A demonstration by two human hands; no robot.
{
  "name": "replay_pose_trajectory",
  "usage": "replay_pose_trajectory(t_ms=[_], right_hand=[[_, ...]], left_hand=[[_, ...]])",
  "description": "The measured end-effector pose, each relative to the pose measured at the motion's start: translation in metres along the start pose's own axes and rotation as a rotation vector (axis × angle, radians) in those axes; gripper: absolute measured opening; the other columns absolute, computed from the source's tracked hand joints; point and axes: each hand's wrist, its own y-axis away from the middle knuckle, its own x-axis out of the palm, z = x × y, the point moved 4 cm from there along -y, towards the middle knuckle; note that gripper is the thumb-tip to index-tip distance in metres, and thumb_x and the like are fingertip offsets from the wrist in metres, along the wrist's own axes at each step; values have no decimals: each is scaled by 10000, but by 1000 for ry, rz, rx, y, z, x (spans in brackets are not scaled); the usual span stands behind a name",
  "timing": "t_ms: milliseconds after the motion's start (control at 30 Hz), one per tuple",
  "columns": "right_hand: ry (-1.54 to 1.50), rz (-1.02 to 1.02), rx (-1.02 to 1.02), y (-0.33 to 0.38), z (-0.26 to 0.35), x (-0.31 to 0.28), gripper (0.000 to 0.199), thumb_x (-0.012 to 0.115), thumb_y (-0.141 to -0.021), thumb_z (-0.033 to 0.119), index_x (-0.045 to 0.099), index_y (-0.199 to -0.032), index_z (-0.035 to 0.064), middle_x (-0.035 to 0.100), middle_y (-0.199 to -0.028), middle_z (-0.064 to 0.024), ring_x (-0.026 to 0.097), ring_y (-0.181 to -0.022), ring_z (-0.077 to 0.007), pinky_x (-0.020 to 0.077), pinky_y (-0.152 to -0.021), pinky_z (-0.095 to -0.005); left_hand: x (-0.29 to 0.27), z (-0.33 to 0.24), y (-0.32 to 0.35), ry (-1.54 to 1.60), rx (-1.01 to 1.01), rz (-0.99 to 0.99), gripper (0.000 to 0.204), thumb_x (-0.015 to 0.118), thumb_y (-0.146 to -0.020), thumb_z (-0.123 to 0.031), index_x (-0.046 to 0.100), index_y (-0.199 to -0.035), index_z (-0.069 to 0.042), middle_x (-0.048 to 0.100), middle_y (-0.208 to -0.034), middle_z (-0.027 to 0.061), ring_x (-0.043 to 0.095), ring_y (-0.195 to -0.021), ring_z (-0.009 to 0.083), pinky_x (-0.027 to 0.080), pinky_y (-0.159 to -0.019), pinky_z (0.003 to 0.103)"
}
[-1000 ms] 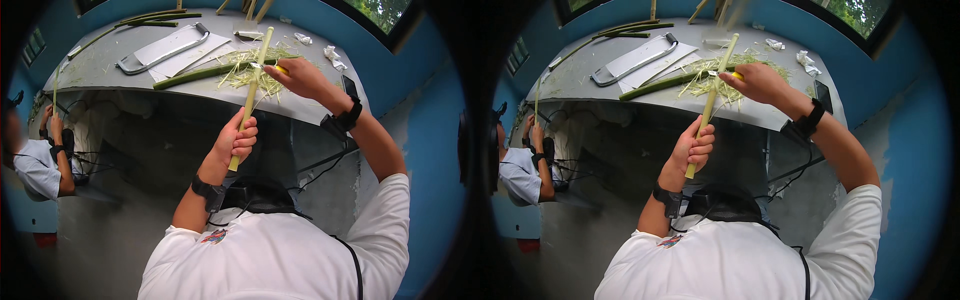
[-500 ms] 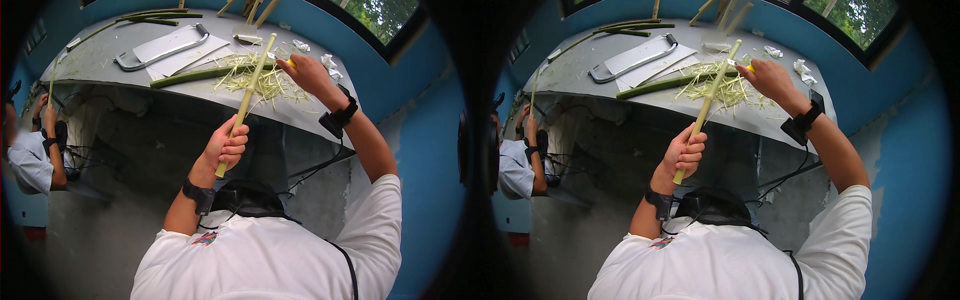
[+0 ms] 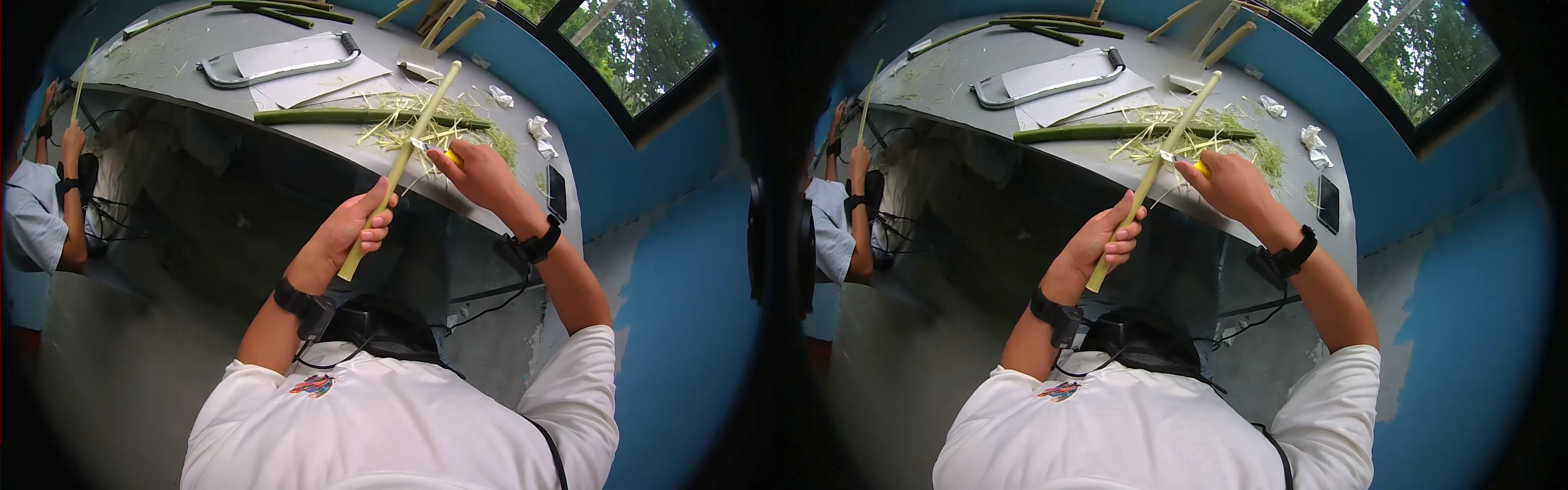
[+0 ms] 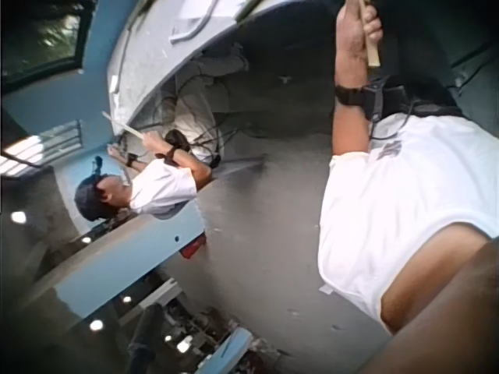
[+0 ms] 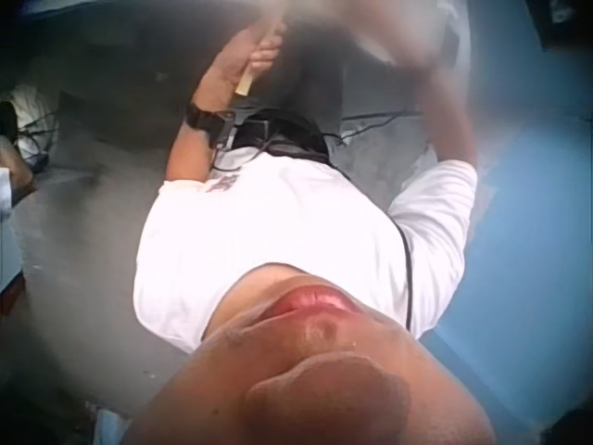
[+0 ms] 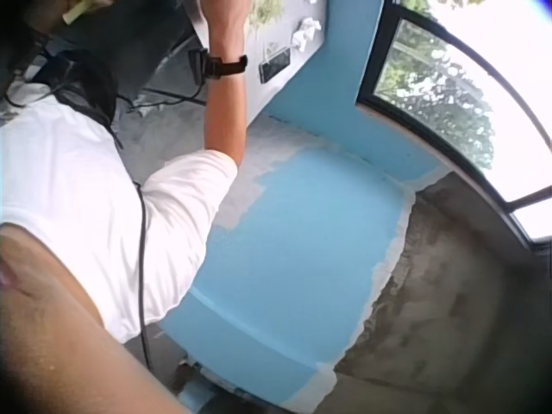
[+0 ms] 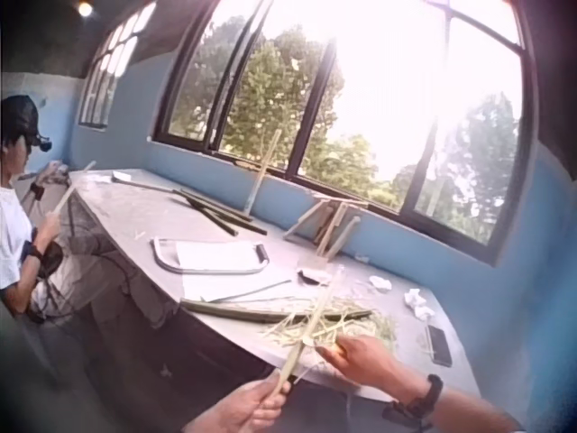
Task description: Shaving the outer layer of green bamboo stalks using a utility knife on a metal table.
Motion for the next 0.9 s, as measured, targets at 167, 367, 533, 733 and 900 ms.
replay_pose_trajectory(t_ms=[167,367,533,733,900], right_hand=[[-45,-24,-28,1,2,4,688,597,-1106,651,662,-865,9,679,-733,-233,671,-729,-479,511,-703,-586],[43,19,-130,1,29,9,659,615,-1102,637,640,-835,35,663,-690,-211,676,-693,-456,517,-667,-566],[173,-130,-301,-12,24,4,624,648,-1099,607,581,-802,62,613,-648,-171,664,-643,-419,500,-616,-534],[282,-256,-333,-31,34,3,582,691,-1069,595,625,-833,67,679,-673,-148,733,-651,-367,555,-575,-479],[441,-354,31,-55,-22,-51,596,662,-1075,625,699,-937,47,770,-793,-182,788,-743,-386,608,-634,-485]], left_hand=[[1,-7,3,-19,26,34,403,469,-1218,-508,522,-1058,-142,344,-694,-100,302,-474,-10,278,-392,167],[0,-6,3,-26,23,24,412,470,-1213,-522,499,-1024,-158,332,-691,-103,275,-477,-7,257,-384,170],[5,-5,2,-25,16,19,417,474,-1209,-527,476,-996,-169,319,-683,-107,263,-475,-6,237,-372,174],[0,-21,-5,140,-17,56,400,475,-1214,-499,466,-985,-171,297,-676,-105,255,-467,-6,222,-358,164],[-7,-7,15,251,-171,155,399,488,-1212,-486,458,-981,-163,298,-671,-99,251,-452,-10,233,-330,151]])
